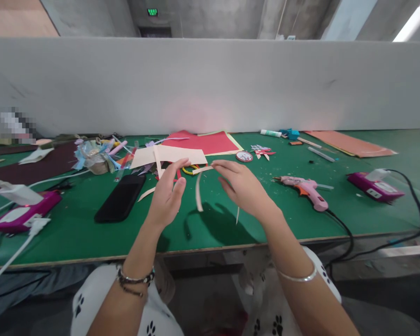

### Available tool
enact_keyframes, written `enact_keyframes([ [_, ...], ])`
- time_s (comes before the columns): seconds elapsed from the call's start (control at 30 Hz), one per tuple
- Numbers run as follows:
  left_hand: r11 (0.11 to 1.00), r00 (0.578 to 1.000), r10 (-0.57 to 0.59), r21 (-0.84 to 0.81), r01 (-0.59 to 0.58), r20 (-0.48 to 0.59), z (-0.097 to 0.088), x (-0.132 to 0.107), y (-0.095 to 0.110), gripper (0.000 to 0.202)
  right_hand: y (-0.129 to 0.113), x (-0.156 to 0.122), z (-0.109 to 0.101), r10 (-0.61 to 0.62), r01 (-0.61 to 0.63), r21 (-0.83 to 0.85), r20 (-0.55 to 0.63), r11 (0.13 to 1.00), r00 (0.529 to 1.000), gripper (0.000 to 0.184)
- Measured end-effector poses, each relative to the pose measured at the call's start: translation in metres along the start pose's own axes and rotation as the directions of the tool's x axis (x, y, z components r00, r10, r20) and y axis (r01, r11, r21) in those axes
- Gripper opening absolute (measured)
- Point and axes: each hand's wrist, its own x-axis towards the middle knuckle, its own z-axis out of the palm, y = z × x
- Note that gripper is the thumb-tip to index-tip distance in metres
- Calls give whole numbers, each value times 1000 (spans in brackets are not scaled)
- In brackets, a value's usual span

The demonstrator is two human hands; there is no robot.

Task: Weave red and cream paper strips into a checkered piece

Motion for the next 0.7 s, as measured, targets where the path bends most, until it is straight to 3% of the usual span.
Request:
enact_keyframes([
  [0.07,984,995,-90,-151,94,36,4,-1,-1,49,-3,-1,0,-40,43,154,-25,987,999,39],
  [0.13,914,974,-191,-339,221,121,8,-2,-4,56,-5,-2,-1,-97,92,306,2,948,995,41],
  [0.3,624,849,-304,-583,520,433,22,-5,-10,72,-9,-2,-1,-214,109,591,109,799,971,37],
  [0.43,494,826,-262,-666,558,499,28,-8,-5,74,-9,-3,2,-118,30,634,97,773,988,39],
  [0.57,312,756,-280,-688,655,592,26,-6,0,89,-7,-5,5,-42,-22,693,75,721,996,56],
  [0.7,175,694,-293,-677,715,657,25,-5,0,83,-8,-4,7,-38,3,626,42,780,998,41],
])
